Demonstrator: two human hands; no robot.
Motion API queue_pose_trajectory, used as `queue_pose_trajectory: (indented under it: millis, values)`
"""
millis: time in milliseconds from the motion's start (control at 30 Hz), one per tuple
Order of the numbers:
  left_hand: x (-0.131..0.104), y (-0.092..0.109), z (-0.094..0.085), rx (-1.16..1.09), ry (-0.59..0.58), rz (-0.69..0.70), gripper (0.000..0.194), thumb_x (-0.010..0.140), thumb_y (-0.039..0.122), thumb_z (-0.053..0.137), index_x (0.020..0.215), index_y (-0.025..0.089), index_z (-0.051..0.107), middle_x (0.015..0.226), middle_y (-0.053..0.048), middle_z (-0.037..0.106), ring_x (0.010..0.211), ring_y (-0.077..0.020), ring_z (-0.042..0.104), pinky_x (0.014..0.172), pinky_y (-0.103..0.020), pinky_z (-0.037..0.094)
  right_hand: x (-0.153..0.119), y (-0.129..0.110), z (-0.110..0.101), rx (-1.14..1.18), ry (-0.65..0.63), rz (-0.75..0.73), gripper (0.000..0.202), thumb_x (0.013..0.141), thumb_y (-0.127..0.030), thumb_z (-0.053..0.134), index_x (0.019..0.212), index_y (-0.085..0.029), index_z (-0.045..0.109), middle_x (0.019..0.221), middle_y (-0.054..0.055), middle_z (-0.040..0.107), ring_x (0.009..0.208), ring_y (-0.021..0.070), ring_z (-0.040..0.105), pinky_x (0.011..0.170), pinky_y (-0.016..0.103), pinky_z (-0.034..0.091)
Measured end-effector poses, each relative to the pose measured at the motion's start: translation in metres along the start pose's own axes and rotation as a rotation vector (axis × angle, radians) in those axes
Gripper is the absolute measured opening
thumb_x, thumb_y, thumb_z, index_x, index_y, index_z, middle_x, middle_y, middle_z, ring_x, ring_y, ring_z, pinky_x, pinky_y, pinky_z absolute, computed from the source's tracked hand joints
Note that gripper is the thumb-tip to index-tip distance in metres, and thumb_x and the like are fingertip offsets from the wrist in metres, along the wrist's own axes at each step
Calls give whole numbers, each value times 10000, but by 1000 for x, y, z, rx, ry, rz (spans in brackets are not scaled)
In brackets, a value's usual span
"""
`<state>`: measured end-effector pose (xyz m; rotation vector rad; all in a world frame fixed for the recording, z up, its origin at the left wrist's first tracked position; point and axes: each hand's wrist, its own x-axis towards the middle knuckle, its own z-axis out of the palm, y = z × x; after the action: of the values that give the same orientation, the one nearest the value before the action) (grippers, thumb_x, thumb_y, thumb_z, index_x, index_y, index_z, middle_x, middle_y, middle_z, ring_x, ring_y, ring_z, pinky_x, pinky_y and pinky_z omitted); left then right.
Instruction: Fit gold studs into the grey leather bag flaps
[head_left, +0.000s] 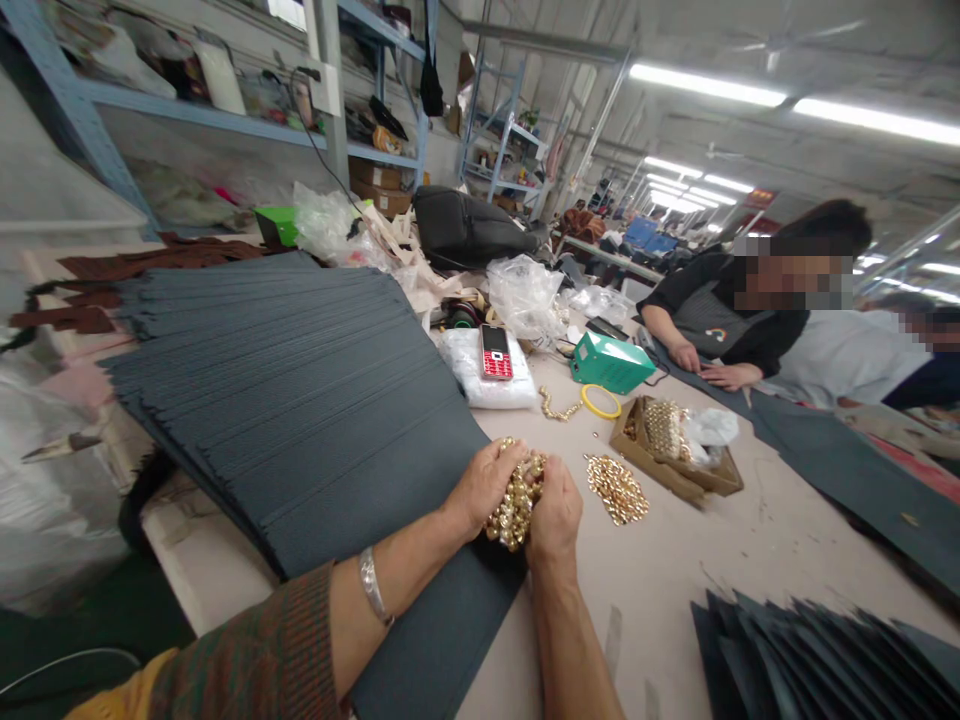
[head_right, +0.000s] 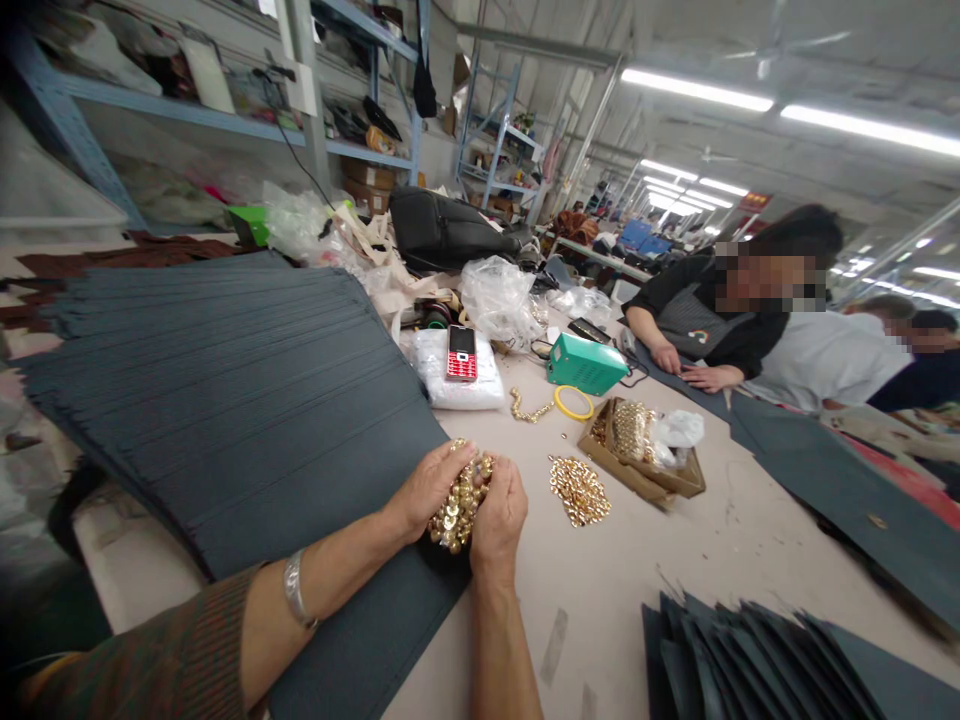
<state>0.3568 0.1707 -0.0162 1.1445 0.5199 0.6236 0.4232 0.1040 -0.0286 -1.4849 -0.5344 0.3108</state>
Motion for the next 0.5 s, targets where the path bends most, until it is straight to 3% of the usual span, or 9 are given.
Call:
queue_pose_trajectory:
  millis: [233,367,500]
  values:
    - [4,1,-2,-125,63,-56,389,800,549,580,810,162,550,705,-4,563,659,-143,541,614,-237,433,0,-3,-3,242,-125,137,487,827,-608,531,993,-159,618,748,3,622,658,164,575,601,283,448]
    - [5,3,-3,-172,93,-81,407,774,573,598,820,171,552,670,20,531,600,-131,531,588,-238,440,-1,-15,-5,329,-202,231,474,761,-537,661,1049,-165,602,742,-4,642,602,147,578,534,255,444]
    - [4,8,-1,-212,84,-98,423,739,590,623,805,185,522,672,30,527,575,-135,544,578,-256,465,-1,-18,-4,357,-237,267,449,727,-475,718,1038,-180,583,732,-11,652,629,162,609,580,274,480]
